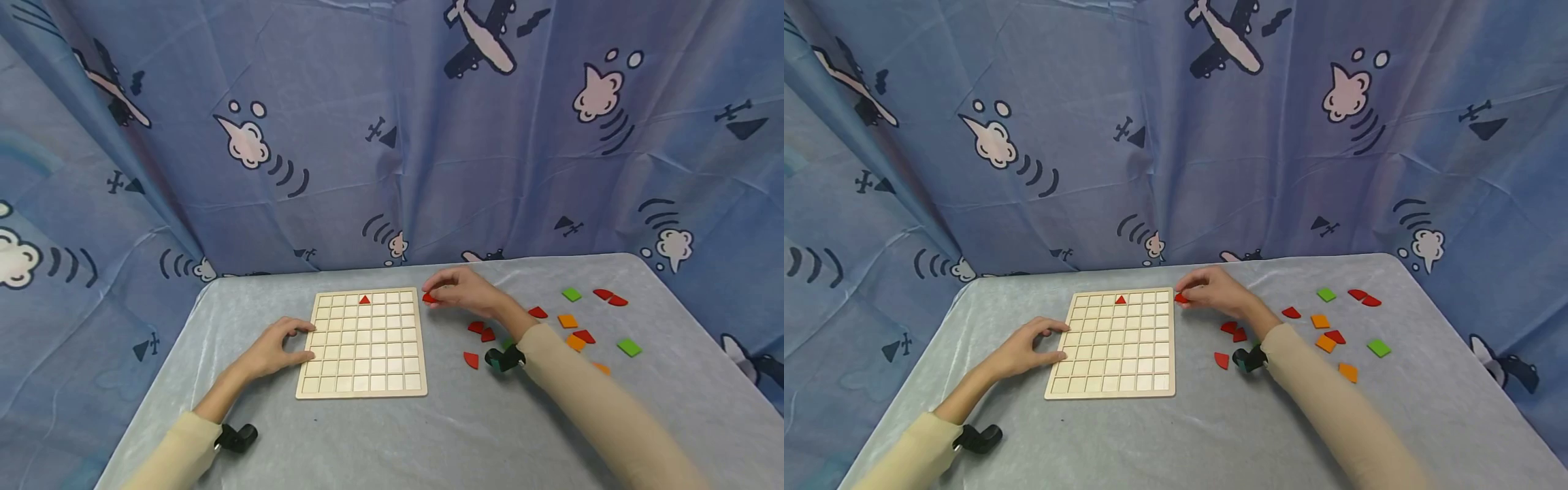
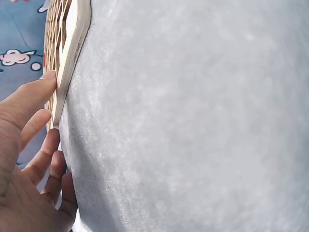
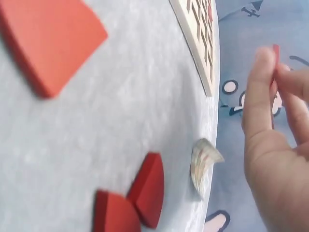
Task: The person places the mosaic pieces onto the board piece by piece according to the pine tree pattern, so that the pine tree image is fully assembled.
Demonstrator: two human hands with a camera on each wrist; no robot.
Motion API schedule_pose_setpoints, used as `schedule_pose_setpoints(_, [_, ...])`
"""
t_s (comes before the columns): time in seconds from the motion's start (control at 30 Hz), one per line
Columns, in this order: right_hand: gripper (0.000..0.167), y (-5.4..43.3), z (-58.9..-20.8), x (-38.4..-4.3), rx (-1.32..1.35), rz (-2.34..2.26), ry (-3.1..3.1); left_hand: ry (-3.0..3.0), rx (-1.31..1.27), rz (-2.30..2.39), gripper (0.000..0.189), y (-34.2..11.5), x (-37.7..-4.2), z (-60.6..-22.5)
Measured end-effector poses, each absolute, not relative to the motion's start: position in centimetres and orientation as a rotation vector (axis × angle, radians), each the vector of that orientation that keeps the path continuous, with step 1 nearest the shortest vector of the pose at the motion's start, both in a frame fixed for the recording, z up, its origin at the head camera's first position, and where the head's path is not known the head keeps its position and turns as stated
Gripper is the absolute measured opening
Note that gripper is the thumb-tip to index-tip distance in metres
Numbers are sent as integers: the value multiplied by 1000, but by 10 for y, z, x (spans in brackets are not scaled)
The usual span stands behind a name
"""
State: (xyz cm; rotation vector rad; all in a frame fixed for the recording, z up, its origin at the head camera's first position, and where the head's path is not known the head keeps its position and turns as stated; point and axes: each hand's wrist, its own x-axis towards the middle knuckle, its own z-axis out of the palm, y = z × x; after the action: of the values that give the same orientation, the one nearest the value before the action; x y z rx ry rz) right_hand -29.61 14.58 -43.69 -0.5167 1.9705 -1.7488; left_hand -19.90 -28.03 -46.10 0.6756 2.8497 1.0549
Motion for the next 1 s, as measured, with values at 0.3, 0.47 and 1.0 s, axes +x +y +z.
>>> schedule_pose_setpoints(0.3, [36, 132, -433, -292, -535, -1771, 1952, 2841, 678, 1063, 47, -279, -198, -461])
schedule_pose_setpoints(0.47, [33, 131, -429, -288, -487, -1839, 1881, 2843, 667, 1060, 47, -281, -197, -463])
schedule_pose_setpoints(1.0, [24, 95, -427, -288, -513, -1830, 2045, 2863, 672, 1046, 47, -283, -198, -464])
